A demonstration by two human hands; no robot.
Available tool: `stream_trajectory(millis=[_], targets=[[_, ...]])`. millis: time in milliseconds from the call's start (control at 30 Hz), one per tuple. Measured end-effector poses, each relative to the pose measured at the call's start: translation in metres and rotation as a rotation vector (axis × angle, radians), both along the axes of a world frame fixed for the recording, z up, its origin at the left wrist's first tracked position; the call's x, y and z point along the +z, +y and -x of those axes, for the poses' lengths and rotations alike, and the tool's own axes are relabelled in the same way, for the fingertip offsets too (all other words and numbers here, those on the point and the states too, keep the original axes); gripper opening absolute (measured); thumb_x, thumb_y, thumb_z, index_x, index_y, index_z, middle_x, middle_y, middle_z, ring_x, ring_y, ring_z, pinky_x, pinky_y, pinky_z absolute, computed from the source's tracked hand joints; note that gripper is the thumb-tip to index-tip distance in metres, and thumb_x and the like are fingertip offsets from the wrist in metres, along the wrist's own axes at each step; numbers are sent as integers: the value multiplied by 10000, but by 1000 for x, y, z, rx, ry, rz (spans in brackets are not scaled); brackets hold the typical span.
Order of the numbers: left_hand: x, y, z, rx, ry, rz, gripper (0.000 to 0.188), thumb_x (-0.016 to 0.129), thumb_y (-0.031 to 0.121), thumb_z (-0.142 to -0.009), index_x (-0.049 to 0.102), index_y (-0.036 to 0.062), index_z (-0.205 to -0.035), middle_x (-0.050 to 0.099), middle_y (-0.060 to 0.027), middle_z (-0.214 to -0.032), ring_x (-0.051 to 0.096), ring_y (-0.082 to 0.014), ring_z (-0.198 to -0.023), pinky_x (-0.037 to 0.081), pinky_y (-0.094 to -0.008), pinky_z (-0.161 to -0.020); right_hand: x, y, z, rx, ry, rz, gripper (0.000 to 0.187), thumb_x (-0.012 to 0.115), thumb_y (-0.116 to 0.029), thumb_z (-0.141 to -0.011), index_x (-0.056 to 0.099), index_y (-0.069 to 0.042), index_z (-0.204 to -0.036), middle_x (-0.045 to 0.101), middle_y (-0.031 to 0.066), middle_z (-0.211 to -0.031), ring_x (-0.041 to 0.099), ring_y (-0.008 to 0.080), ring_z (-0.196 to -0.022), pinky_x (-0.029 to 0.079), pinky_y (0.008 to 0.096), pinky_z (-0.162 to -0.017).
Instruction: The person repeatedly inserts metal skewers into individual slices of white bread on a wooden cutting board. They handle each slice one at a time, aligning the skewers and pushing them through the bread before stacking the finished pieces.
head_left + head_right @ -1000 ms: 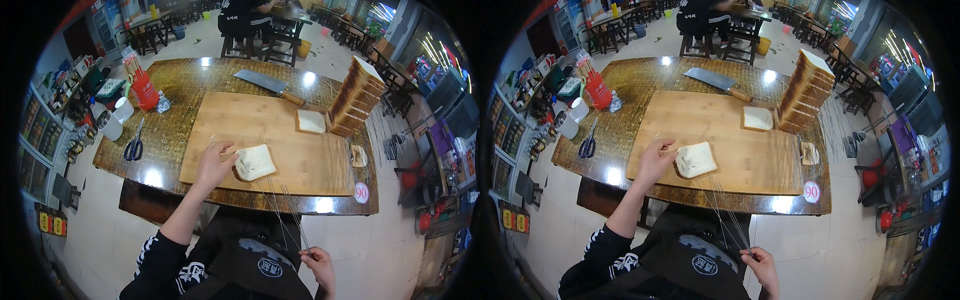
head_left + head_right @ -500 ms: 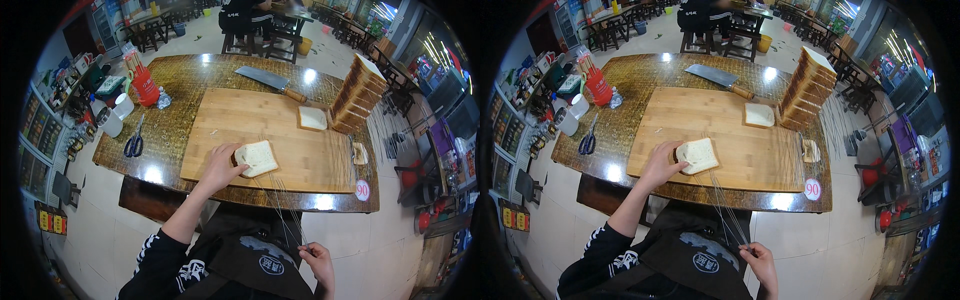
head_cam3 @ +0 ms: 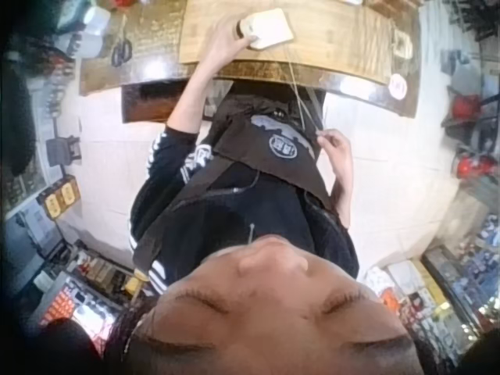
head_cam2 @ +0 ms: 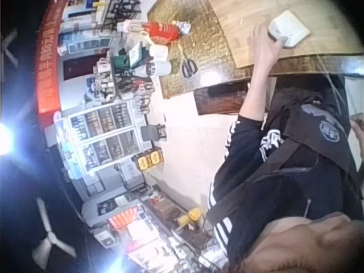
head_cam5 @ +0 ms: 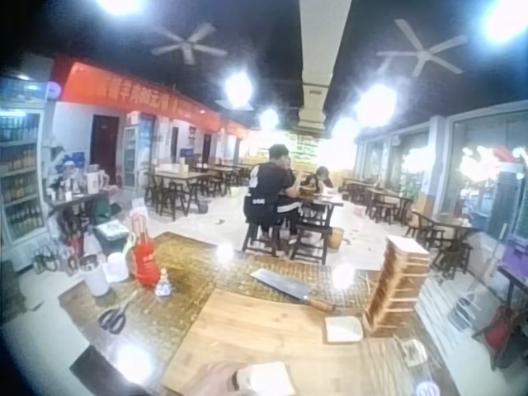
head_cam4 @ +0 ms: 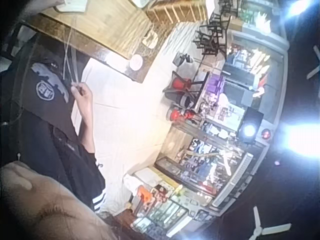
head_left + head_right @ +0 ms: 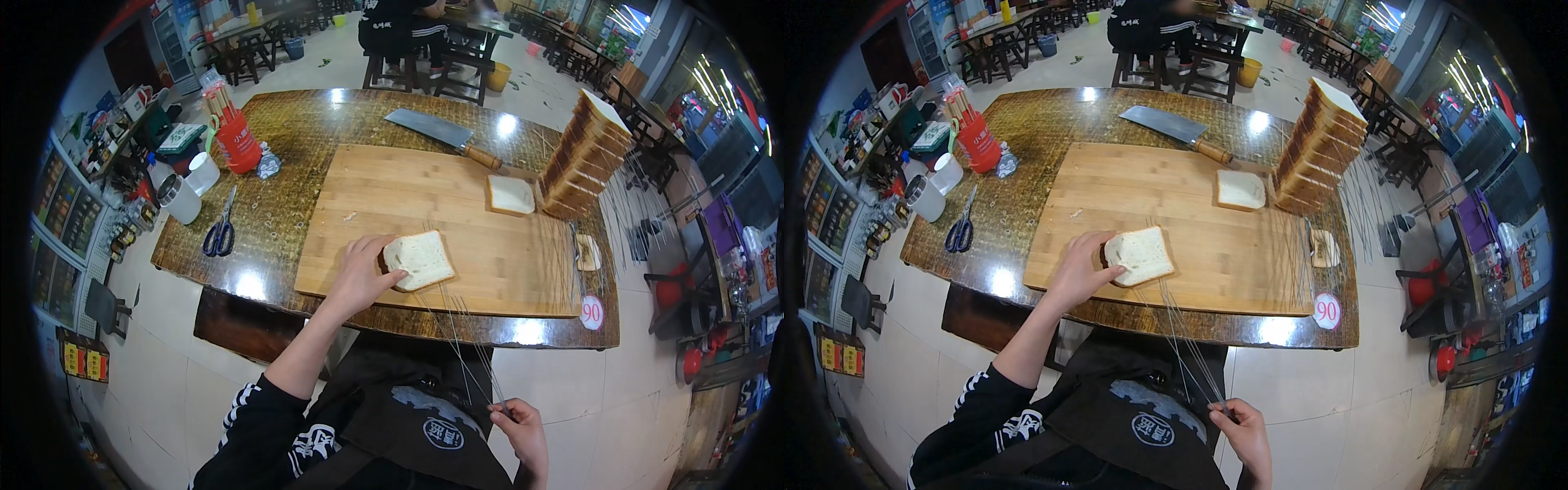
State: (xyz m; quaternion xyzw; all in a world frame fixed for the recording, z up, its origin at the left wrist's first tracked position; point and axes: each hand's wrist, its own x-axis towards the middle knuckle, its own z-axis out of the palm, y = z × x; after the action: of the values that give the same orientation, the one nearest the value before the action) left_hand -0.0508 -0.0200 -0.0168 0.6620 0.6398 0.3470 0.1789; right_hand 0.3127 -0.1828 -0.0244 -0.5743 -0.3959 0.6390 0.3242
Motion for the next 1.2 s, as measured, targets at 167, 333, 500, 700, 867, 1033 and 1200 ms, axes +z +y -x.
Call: stream_trajectory(millis=[167,333,500,700,867,1033,1200], targets=[[0,-2,0,4,-7,21,639,795,251,-776,549,47,-1330,533,-150,-1311,436,-337,-1257,367,-416,-1084,-1,2,3,-1,18,4,99,684,-10,-907,665,32,-994,703,48,-965,612,69,-862,491,214,-791],[2,-2,-1,0,-7,31,646,793,254,-780,541,47,-1339,525,-149,-1311,423,-336,-1269,367,-413,-1086,-2,1,3,1,20,-5,110,685,-12,-907,667,35,-1005,703,47,-962,612,70,-857,492,214,-789],[3,-3,0,6,-18,36,653,795,259,-779,539,50,-1343,525,-147,-1308,425,-337,-1262,368,-414,-1084,2,0,2,-11,-14,10,90,692,5,-889,658,14,-972,711,59,-954,625,69,-851,505,215,-787],[2,-2,0,11,-9,32,651,799,258,-774,545,51,-1337,534,-146,-1293,434,-337,-1249,372,-414,-1077,-2,1,3,-16,-2,-3,100,699,-5,-886,662,10,-978,713,50,-948,609,56,-821,486,200,-750],[2,-3,0,10,-18,29,651,806,253,-771,547,58,-1336,537,-152,-1298,436,-345,-1254,359,-423,-1081,-1,3,6,-20,10,-6,98,700,-11,-889,665,5,-979,707,31,-929,587,42,-792,459,187,-710],[5,-4,-1,12,-34,61,645,806,252,-772,551,65,-1334,541,-156,-1288,438,-349,-1253,350,-426,-1083,-11,5,9,-25,27,-28,100,694,-8,-893,664,3,-987,701,27,-939,578,37,-791,455,192,-703],[0,-3,1,10,3,40,645,810,259,-767,554,67,-1327,556,-149,-1257,455,-340,-1235,362,-424,-1074,-11,9,21,-4,1,-35,123,683,7,-895,656,-1,-1014,673,5,-904,557,32,-776,441,189,-687]])
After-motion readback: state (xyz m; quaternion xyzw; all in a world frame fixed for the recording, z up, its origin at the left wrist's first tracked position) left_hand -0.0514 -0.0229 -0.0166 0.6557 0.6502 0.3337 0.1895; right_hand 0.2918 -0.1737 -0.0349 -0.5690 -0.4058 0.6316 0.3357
